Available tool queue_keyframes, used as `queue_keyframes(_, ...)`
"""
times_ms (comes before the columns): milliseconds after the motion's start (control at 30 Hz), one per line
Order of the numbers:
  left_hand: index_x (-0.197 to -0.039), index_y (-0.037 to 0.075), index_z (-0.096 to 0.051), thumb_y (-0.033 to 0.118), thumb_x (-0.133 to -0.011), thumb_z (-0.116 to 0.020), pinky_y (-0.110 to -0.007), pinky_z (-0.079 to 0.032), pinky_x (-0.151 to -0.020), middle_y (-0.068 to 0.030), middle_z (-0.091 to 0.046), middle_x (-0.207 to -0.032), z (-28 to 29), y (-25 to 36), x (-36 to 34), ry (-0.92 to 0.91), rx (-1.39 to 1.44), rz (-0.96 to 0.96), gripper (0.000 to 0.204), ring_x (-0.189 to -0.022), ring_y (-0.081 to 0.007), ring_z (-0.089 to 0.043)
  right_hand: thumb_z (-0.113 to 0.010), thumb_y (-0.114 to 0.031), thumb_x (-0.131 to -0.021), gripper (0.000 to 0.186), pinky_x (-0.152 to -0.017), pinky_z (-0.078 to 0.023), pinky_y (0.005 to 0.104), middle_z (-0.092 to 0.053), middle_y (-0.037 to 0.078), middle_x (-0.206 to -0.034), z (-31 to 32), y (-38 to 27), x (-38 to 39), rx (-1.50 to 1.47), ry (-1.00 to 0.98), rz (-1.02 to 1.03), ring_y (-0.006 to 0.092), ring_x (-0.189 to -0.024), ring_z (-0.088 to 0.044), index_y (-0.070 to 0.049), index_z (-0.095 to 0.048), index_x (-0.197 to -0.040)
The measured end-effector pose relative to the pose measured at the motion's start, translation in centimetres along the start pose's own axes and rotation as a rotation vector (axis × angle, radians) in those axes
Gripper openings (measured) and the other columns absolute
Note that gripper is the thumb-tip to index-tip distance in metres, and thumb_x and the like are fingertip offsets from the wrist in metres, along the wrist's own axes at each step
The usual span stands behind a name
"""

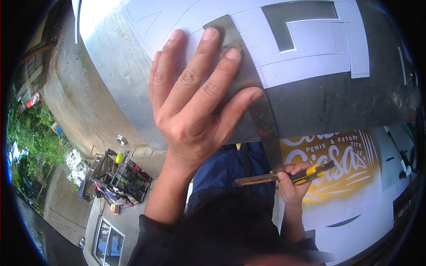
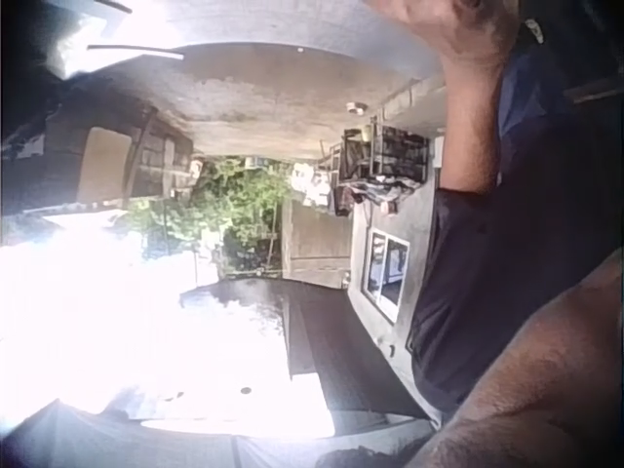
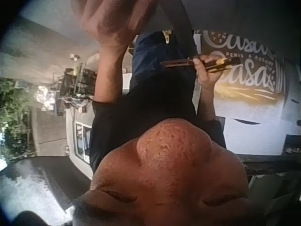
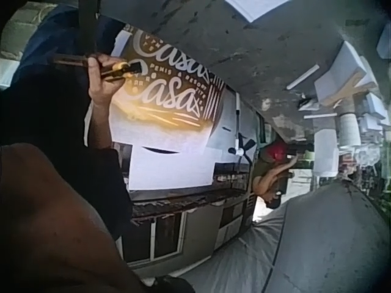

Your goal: Cutting out letters from a foam board using a utility knife and a ruler.

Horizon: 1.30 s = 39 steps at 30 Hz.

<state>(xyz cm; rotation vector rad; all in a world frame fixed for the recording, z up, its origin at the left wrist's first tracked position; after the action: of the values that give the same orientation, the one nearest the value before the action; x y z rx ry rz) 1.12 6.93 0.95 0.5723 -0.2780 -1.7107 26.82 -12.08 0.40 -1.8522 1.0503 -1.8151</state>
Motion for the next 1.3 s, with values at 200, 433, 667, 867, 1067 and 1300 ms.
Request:
queue_keyframes(200,-0.122,0.008,-0.078,0.027,-0.074,-0.093,-0.048,-0.040,-0.118,-0.0169,-0.071,-0.135,0.05,-0.13,-0.07,-0.001,0.004,0.002,0.054,-0.141,-0.0400,-0.054,-0.074,0.010,-0.086,0.039,-0.083,-0.055,0.0289,-0.068,0.010,-0.088,-0.19,-0.08,-0.10,-0.035,-0.005,-0.004,0.0146,-0.083,-0.068,-0.010,-0.046,-0.104)
queue_keyframes(433,-0.122,0.008,-0.079,0.029,-0.074,-0.093,-0.047,-0.040,-0.118,-0.0166,-0.071,-0.134,-0.01,-0.09,-0.04,0.011,-0.006,-0.007,0.054,-0.141,-0.0389,-0.054,-0.074,0.010,-0.086,0.039,-0.083,-0.057,0.0299,-0.067,0.010,-0.088,-0.01,-0.01,-0.03,-0.016,0.005,-0.019,0.0150,-0.083,-0.068,-0.010,-0.046,-0.105)
queue_keyframes(667,-0.122,0.008,-0.079,0.026,-0.076,-0.092,-0.047,-0.039,-0.119,-0.0168,-0.071,-0.134,-0.13,-0.14,0.00,0.003,0.002,-0.001,0.051,-0.141,-0.0389,-0.054,-0.074,0.010,-0.086,0.039,-0.083,-0.056,0.0296,-0.067,0.010,-0.089,-0.18,0.02,-0.01,-0.035,0.000,-0.006,0.0146,-0.083,-0.068,-0.010,-0.046,-0.105)
queue_keyframes(867,-0.122,0.006,-0.078,0.022,-0.078,-0.091,-0.048,-0.039,-0.119,-0.0192,-0.070,-0.134,0.14,-0.03,-0.13,-0.009,-0.002,0.010,0.049,-0.141,-0.0397,-0.054,-0.075,0.009,-0.087,0.040,-0.083,-0.055,0.0297,-0.067,0.011,-0.090,-0.09,-0.08,0.24,-0.002,-0.013,-0.001,0.0145,-0.083,-0.068,-0.009,-0.044,-0.105)
queue_keyframes(1067,-0.123,0.005,-0.077,0.022,-0.077,-0.091,-0.049,-0.039,-0.119,-0.0207,-0.070,-0.133,-0.04,-0.24,-0.14,0.007,0.030,-0.001,0.051,-0.140,-0.0405,-0.055,-0.075,0.009,-0.086,0.041,-0.083,-0.056,0.0297,-0.067,0.011,-0.090,-0.02,-0.19,0.46,0.013,-0.019,0.018,0.0148,-0.083,-0.068,-0.009,-0.044,-0.106)
queue_keyframes(1300,-0.122,0.006,-0.078,0.024,-0.076,-0.092,-0.048,-0.039,-0.119,-0.0195,-0.071,-0.134,0.18,-0.29,-0.07,0.006,0.010,-0.001,0.052,-0.140,-0.0401,-0.054,-0.075,0.010,-0.086,0.041,-0.082,-0.056,0.0302,-0.064,0.010,-0.090,-0.11,-0.25,0.41,0.015,-0.017,0.036,0.0158,-0.081,-0.067,-0.009,-0.044,-0.105)
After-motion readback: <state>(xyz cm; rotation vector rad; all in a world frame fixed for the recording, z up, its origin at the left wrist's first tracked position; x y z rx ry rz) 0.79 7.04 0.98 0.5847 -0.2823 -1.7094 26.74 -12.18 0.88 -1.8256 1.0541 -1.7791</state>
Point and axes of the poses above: each hand's wrist, its own x-axis away from the middle knuckle, its own z-axis out of the back of the hand, y = z × x, the point moved 2 cm from there along -x, towards the middle knuckle
